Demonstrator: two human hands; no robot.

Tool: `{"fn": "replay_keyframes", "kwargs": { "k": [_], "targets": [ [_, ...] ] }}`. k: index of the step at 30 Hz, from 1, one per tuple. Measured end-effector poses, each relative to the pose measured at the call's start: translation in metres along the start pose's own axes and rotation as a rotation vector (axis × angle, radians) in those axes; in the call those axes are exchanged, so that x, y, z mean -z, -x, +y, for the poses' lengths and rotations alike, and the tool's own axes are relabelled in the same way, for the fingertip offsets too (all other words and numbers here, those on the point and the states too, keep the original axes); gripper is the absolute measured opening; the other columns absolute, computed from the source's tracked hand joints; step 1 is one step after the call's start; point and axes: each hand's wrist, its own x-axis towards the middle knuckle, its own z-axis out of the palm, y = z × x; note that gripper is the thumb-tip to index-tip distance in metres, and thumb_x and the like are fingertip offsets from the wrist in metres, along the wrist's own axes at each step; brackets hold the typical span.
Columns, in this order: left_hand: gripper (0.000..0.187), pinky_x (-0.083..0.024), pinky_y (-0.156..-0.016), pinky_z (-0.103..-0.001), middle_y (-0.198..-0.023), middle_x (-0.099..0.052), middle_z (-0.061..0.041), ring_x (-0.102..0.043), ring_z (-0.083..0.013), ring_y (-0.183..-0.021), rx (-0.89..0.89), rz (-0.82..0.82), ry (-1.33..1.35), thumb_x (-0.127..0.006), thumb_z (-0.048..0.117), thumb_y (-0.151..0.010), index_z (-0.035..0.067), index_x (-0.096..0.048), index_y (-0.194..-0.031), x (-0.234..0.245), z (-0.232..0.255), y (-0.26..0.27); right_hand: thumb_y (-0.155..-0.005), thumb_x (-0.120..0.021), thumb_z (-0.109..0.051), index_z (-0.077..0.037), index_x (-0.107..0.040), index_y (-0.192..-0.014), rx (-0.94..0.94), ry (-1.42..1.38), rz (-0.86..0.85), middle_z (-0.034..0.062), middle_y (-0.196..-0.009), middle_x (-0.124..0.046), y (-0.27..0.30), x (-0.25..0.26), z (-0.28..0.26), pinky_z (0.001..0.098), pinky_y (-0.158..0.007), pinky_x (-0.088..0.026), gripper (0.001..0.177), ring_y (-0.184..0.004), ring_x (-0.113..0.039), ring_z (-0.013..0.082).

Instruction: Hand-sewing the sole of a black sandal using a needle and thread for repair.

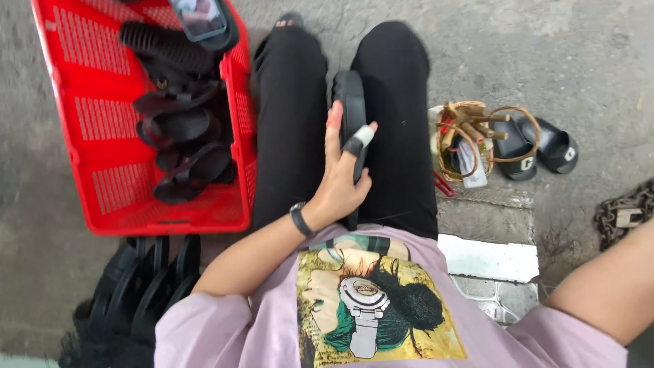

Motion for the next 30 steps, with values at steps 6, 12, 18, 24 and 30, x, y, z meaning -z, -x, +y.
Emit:
{"fn": "replay_keyframes", "kwargs": {
  "k": [6,12,18,24,30],
  "targets": [
    [0.074,-0.019,-0.119,-0.055,-0.157,0.007,-0.026,-0.007,-0.0467,-0.145,0.031,-0.119,0.057,-0.062,0.012,-0.093,0.009,-0.017,-0.152,0.032,0.028,0.013,-0.066,-0.084,-0.019,-0.001,-0.056,-0.126,0.225,0.134,-0.805,0.0117,-0.119,-0.059,0.089,-0.168,0.0,0.0392,-0.103,-0.04,0.068,-0.114,-0.057,0.0258],
    [0.053,-0.051,-0.047,-0.032,-0.091,-0.04,-0.003,-0.053,-0.0223,-0.078,0.065,-0.421,-0.741,-0.05,0.062,-0.088,0.012,-0.063,-0.078,0.062,0.022,0.08,-0.087,-0.059,-0.016,-0.012,-0.064,-0.118,0.326,0.487,-1.019,0.0069,-0.074,-0.074,0.119,-0.17,-0.001,0.0323,-0.062,-0.056,0.032,-0.064,-0.071,0.0231],
    [0.029,-0.051,-0.081,-0.028,-0.101,-0.047,-0.002,-0.055,-0.0176,-0.096,0.286,-0.371,0.366,-0.061,0.022,-0.091,0.008,-0.066,-0.066,0.087,0.021,0.048,-0.089,-0.056,-0.022,-0.02,-0.061,-0.113,0.256,0.507,-0.964,0.0036,-0.06,-0.068,0.123,-0.17,-0.009,0.0398,-0.053,-0.052,0.025,-0.06,-0.067,0.0307],
    [0.045,-0.044,-0.09,-0.038,-0.092,-0.064,-0.017,-0.062,-0.0262,-0.093,0.287,-0.227,0.892,-0.041,0.032,-0.1,-0.004,-0.067,-0.096,0.086,0.039,0.008,-0.085,-0.06,-0.011,-0.015,-0.068,-0.098,0.07,0.341,-0.927,0.0019,-0.047,-0.06,0.115,-0.179,-0.03,0.0337,-0.047,-0.053,0.016,-0.044,-0.064,0.0257],
    [0.04,-0.026,-0.042,-0.016,-0.046,-0.039,0.002,-0.031,-0.0052,-0.043,0.428,0.132,0.87,-0.046,0.018,-0.101,0.005,-0.056,-0.064,0.062,0.016,-0.064,-0.085,-0.06,-0.01,-0.012,-0.071,-0.095,0.089,0.172,-0.942,-0.0019,-0.046,-0.055,0.105,-0.207,0.004,0.0303,-0.047,-0.051,0.015,-0.041,-0.059,0.0212]
  ]
}}
